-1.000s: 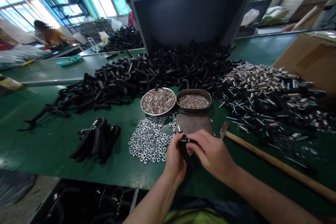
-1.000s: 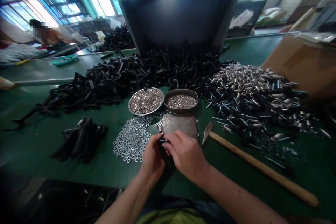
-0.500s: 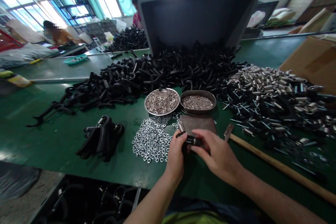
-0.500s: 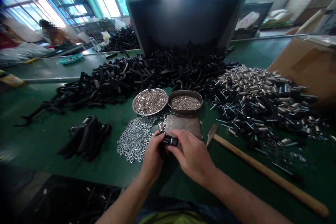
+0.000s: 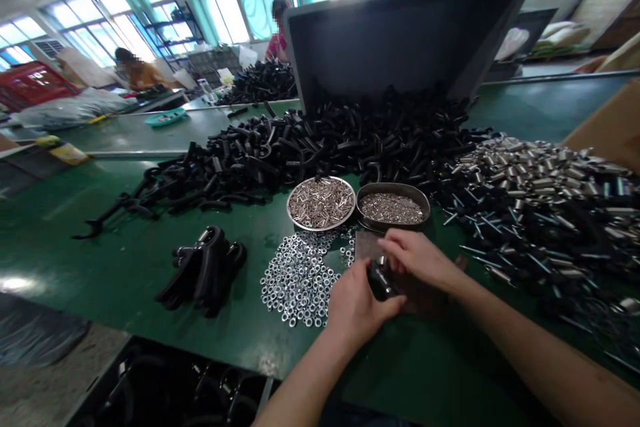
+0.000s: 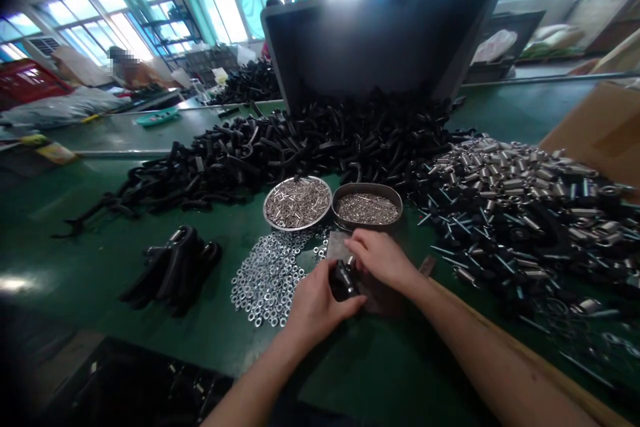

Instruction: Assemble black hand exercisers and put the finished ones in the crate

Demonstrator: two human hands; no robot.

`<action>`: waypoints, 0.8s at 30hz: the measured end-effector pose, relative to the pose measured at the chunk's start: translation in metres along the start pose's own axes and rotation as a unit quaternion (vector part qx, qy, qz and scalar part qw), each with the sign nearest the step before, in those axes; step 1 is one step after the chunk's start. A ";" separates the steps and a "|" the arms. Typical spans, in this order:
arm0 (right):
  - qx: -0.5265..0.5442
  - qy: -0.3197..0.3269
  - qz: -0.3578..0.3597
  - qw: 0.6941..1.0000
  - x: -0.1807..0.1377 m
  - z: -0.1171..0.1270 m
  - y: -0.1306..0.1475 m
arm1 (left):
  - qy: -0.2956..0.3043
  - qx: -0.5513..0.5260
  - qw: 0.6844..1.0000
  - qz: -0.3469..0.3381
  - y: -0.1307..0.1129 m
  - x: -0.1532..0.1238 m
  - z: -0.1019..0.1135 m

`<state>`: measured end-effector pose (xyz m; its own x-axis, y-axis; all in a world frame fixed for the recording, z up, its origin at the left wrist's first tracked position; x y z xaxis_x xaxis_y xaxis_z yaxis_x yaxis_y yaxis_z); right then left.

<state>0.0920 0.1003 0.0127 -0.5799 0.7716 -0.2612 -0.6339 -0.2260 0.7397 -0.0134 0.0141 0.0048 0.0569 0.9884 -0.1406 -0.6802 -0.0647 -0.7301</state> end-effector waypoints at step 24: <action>0.092 -0.106 0.163 0.977 0.032 0.026 0.051 | 0.001 0.168 0.981 -0.095 -0.009 0.003 -0.009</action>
<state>0.0545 0.1294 0.0581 -0.6050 0.7861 0.1267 -0.3193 -0.3853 0.8658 -0.0009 0.0160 0.0049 0.2071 0.9780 -0.0262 -0.8598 0.1692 -0.4819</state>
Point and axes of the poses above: each hand's wrist, its own x-axis towards the middle knuckle, its own z-axis out of the back of the hand, y = z × x, the point moved 7 cm from there along x, towards the middle knuckle, and after that the axes turned 10 degrees about y, right-handed, at the moved point
